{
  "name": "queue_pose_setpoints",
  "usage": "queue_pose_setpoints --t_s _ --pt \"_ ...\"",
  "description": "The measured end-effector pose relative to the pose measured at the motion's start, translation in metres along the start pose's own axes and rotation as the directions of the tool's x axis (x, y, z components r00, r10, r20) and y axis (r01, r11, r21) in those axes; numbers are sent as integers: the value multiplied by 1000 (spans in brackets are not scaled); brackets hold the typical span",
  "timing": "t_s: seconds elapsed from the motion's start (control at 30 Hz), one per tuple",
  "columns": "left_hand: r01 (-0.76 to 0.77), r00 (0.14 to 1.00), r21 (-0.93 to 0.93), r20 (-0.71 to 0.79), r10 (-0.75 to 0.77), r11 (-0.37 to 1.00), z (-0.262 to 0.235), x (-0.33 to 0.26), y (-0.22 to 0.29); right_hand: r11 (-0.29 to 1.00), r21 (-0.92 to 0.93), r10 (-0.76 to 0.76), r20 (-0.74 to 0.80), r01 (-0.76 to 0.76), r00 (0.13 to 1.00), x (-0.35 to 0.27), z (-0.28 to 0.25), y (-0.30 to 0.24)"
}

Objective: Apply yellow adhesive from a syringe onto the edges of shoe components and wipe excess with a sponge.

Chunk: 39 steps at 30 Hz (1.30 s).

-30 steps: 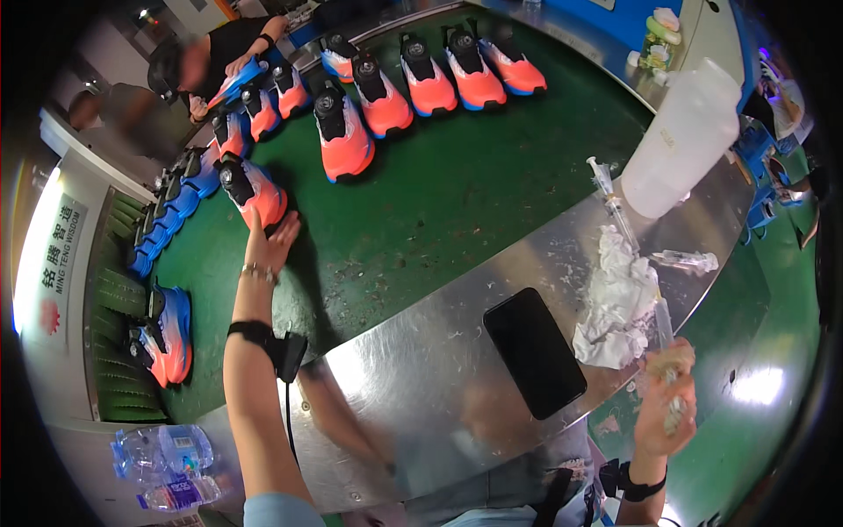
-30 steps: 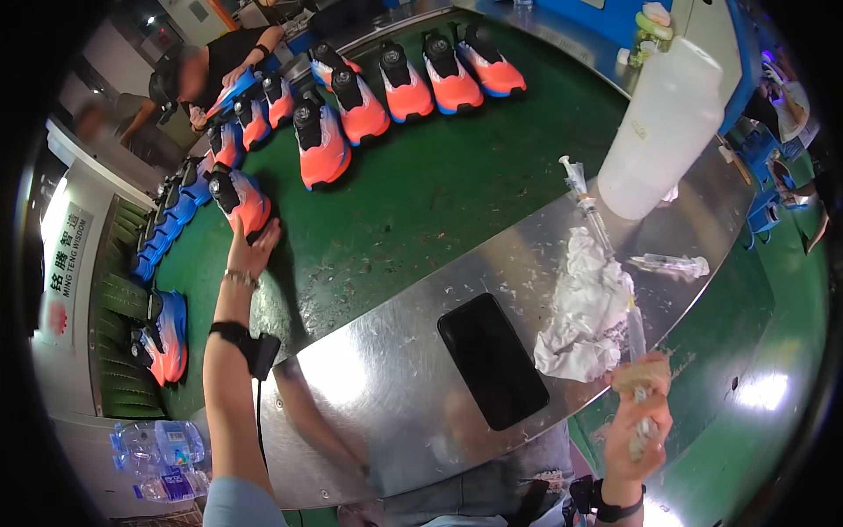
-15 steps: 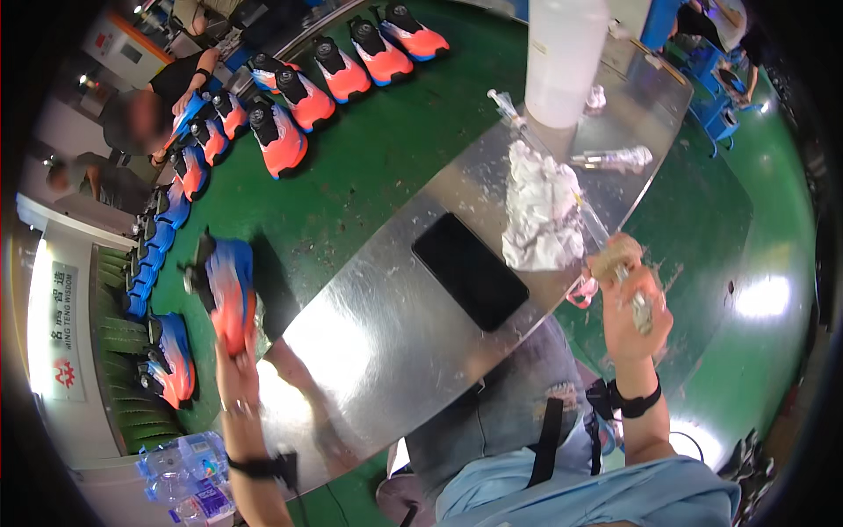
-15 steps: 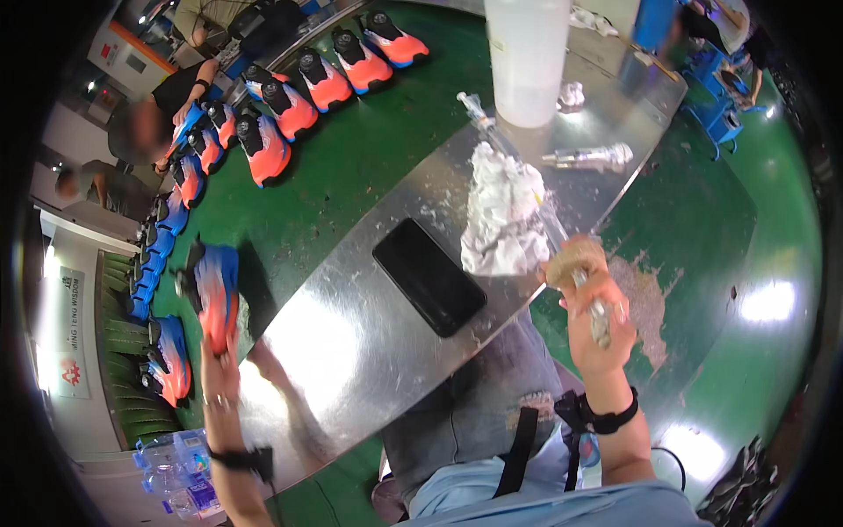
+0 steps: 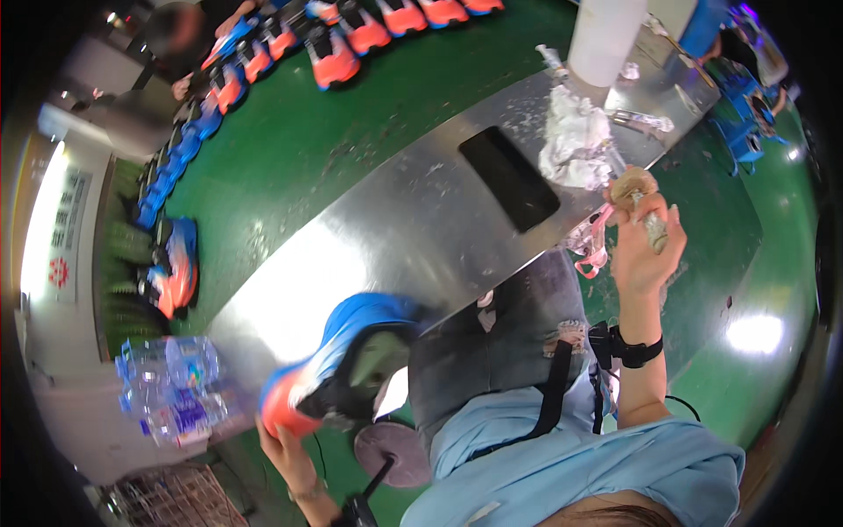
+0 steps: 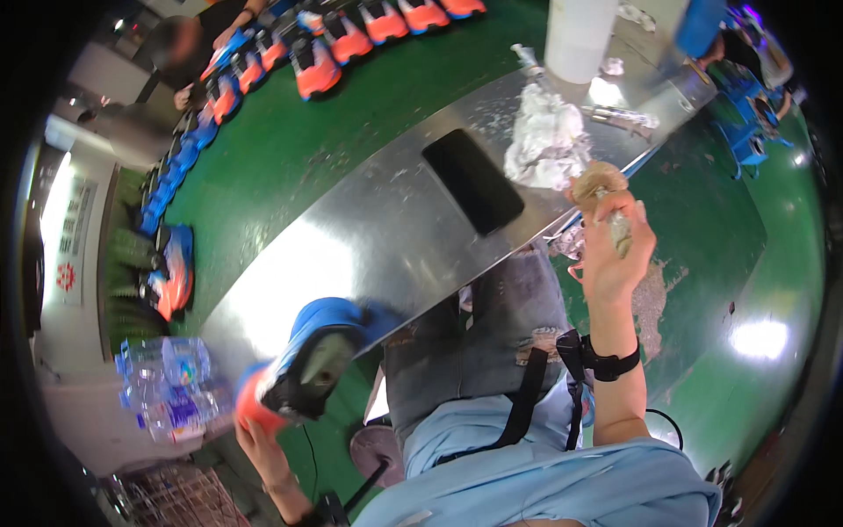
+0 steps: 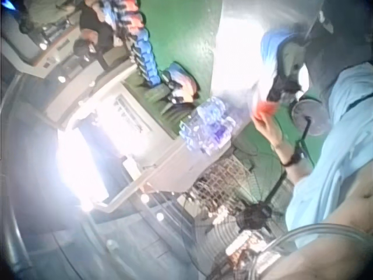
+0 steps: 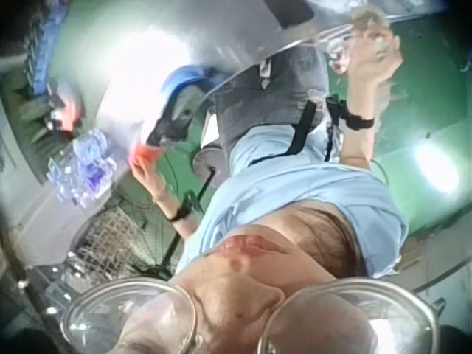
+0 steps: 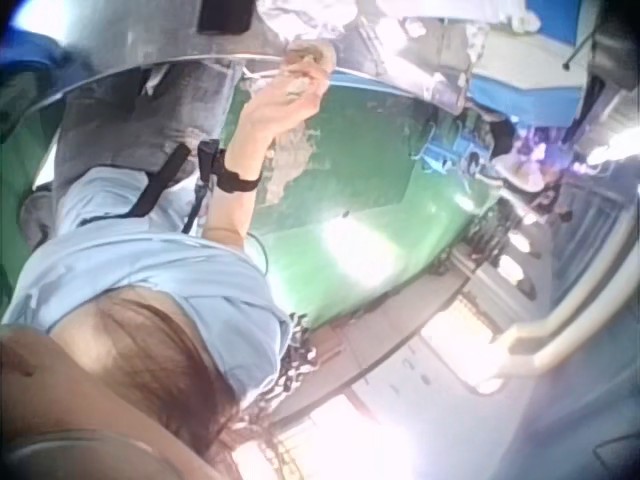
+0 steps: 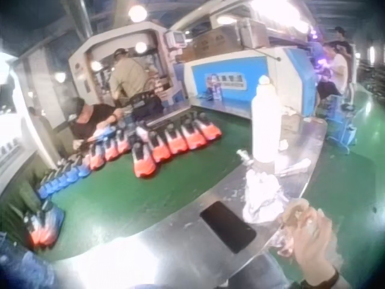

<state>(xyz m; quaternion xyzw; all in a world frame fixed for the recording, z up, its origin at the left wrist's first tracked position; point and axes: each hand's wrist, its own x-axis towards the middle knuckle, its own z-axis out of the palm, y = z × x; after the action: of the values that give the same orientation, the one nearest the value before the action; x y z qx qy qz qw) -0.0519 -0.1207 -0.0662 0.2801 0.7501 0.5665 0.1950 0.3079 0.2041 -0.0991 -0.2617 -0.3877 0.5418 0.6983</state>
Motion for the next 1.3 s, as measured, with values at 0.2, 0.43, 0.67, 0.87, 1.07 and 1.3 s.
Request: queue_pose_setpoints --t_s 0.2,0.43,0.67,0.87,1.07,1.3 --pt "-592 781 -217 81 619 776 78 86 48 879 388 169 288 -276 943 -31 69 -54" --pt "-752 417 -459 224 881 473 161 108 114 697 466 -58 794 -545 605 -49 118 -64" --pt "-830 309 -343 374 875 440 163 116 120 602 464 94 767 -650 635 -51 127 -64" --pt "-821 232 -394 430 873 412 169 123 122 628 360 155 811 -690 564 -43 123 -62" --pt "-798 253 -404 450 856 448 174 131 125 696 285 230 781 -659 581 -36 114 -68" --pt "-823 268 -338 477 837 457 177 140 124 728 363 153 741 -582 654 -32 113 -54"
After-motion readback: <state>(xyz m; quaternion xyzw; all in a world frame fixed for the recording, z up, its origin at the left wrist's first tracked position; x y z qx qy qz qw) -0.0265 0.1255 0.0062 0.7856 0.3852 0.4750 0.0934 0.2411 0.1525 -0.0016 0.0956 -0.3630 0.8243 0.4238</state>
